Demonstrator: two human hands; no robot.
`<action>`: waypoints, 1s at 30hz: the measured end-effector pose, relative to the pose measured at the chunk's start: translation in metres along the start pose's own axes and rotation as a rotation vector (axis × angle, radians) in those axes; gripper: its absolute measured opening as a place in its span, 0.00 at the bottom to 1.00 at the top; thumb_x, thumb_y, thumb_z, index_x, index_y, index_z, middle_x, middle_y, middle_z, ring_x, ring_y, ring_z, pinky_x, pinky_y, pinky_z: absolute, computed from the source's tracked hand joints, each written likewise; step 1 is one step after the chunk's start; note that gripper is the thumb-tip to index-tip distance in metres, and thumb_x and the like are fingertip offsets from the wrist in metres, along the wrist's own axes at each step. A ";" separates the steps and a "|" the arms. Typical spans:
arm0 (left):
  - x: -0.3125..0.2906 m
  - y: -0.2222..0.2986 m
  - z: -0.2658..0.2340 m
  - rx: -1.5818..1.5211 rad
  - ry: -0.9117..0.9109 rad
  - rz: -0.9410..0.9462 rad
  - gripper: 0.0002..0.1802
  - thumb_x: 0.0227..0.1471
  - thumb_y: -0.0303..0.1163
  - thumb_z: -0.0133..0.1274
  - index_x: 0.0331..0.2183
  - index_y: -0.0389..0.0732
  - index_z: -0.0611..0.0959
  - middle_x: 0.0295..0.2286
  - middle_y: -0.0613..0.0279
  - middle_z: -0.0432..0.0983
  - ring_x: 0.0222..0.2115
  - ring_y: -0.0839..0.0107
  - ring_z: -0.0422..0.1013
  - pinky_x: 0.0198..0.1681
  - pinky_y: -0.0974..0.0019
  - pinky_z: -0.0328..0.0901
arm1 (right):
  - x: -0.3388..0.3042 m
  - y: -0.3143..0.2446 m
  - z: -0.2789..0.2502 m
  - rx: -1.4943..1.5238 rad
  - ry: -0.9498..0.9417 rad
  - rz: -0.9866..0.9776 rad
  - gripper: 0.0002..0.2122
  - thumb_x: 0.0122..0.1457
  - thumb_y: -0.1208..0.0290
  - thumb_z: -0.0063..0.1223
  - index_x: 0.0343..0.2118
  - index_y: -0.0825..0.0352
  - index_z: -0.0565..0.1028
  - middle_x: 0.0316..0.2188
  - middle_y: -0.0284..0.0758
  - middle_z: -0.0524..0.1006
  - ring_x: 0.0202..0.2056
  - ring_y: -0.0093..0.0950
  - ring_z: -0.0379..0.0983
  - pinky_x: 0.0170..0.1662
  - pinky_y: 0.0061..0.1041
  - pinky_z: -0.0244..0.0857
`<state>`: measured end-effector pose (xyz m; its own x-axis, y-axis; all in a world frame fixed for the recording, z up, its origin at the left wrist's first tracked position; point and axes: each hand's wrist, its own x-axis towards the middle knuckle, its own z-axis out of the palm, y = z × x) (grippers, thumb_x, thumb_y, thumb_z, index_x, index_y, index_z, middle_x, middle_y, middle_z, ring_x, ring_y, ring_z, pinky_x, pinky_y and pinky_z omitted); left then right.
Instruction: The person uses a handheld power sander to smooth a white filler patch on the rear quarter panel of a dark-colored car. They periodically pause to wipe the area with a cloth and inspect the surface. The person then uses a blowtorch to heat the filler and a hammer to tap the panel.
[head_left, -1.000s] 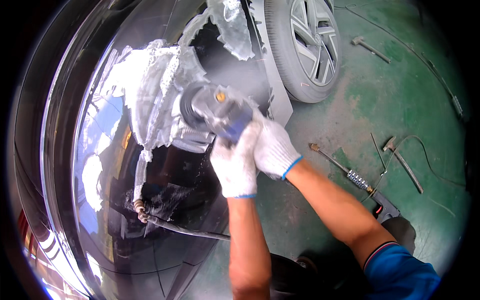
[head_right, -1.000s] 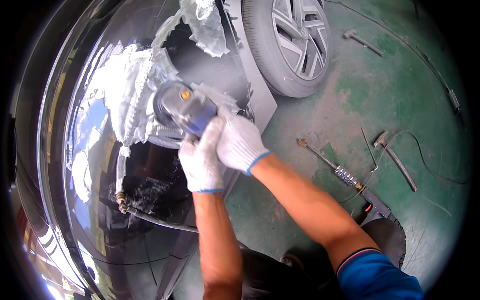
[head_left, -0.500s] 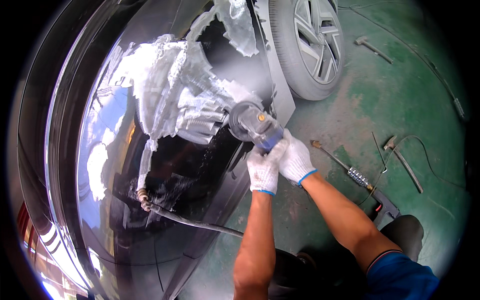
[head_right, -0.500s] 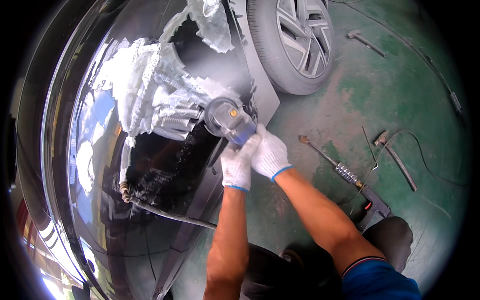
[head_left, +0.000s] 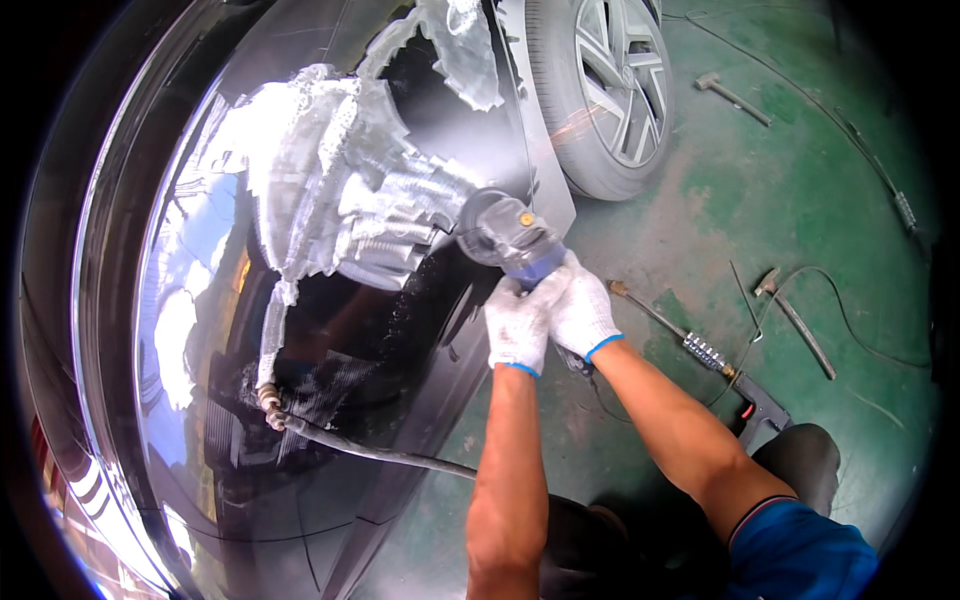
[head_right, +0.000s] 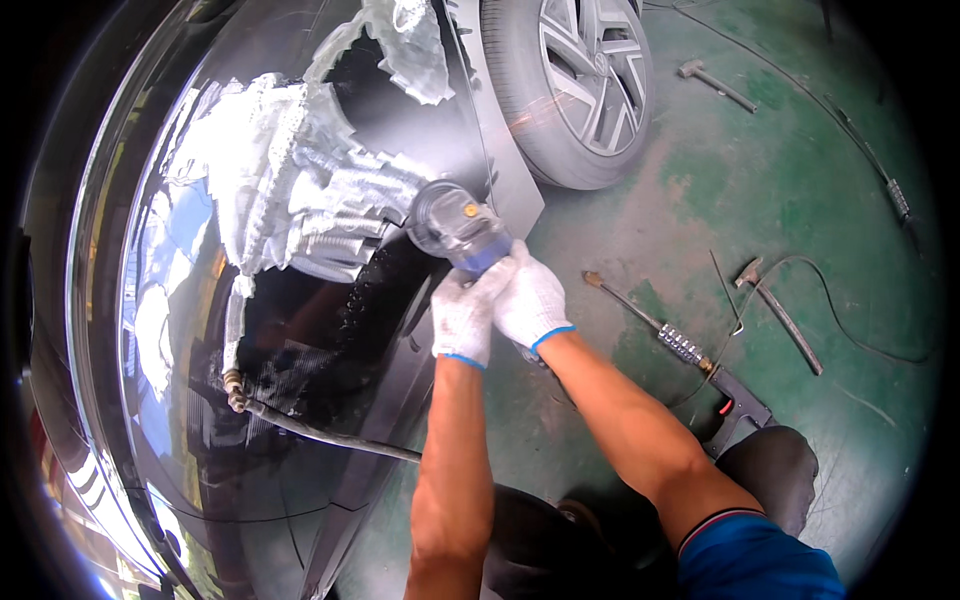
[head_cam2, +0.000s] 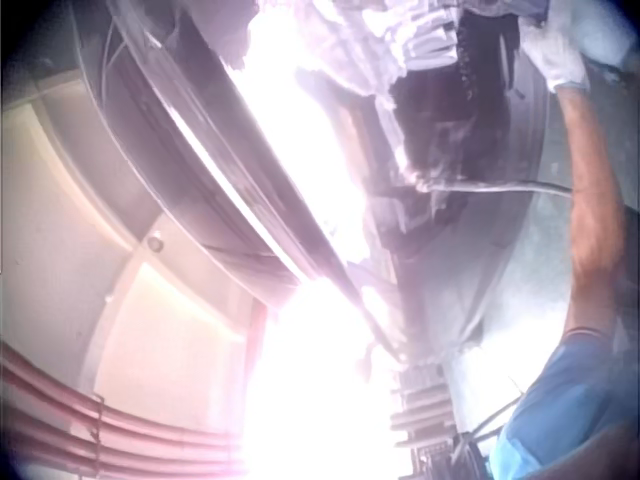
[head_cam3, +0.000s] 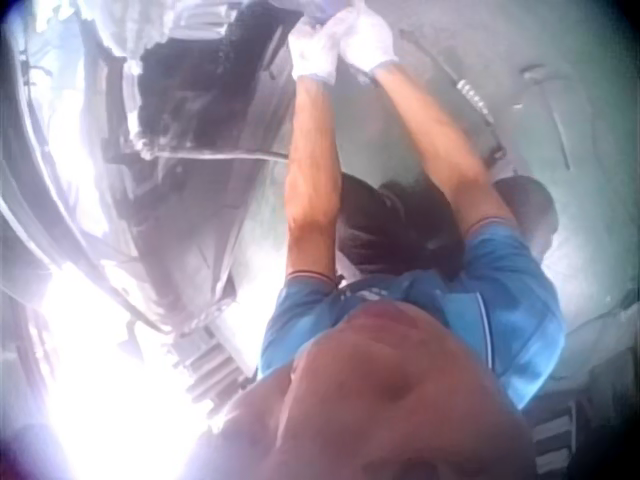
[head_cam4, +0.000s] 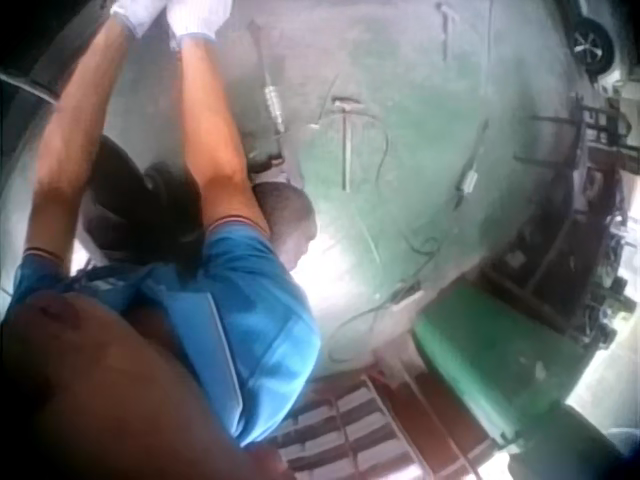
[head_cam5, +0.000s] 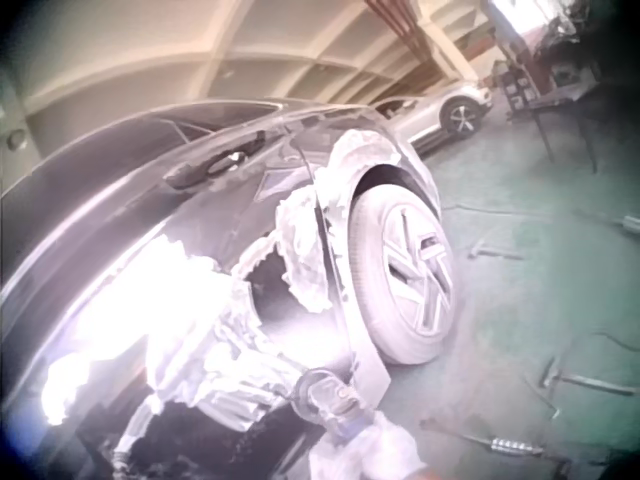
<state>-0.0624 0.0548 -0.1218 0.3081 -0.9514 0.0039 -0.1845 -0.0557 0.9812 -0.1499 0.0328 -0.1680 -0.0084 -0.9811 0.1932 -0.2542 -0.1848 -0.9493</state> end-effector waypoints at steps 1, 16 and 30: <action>-0.002 0.009 0.003 -0.075 -0.018 0.057 0.23 0.50 0.31 0.70 0.46 0.30 0.84 0.39 0.58 0.83 0.38 0.74 0.76 0.45 0.68 0.71 | 0.004 -0.004 -0.003 0.011 0.038 -0.076 0.18 0.58 0.61 0.58 0.46 0.67 0.70 0.30 0.49 0.81 0.37 0.53 0.80 0.40 0.49 0.72; 0.002 0.007 0.000 -0.123 -0.095 -0.015 0.22 0.53 0.31 0.69 0.47 0.30 0.83 0.42 0.54 0.83 0.41 0.69 0.79 0.49 0.66 0.72 | 0.005 -0.005 -0.006 -0.098 0.041 -0.014 0.18 0.58 0.61 0.56 0.45 0.68 0.69 0.29 0.53 0.81 0.36 0.56 0.80 0.40 0.53 0.72; 0.012 0.013 0.007 -0.223 -0.180 -0.002 0.22 0.51 0.30 0.70 0.46 0.31 0.84 0.41 0.56 0.83 0.39 0.72 0.78 0.47 0.67 0.72 | 0.014 -0.006 -0.010 -0.087 0.113 -0.024 0.15 0.59 0.62 0.53 0.43 0.66 0.70 0.31 0.54 0.81 0.39 0.55 0.80 0.42 0.53 0.71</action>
<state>-0.0681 0.0408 -0.1100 0.1334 -0.9910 -0.0125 0.0315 -0.0083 0.9995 -0.1577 0.0207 -0.1568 -0.1087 -0.9628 0.2472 -0.3387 -0.1979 -0.9198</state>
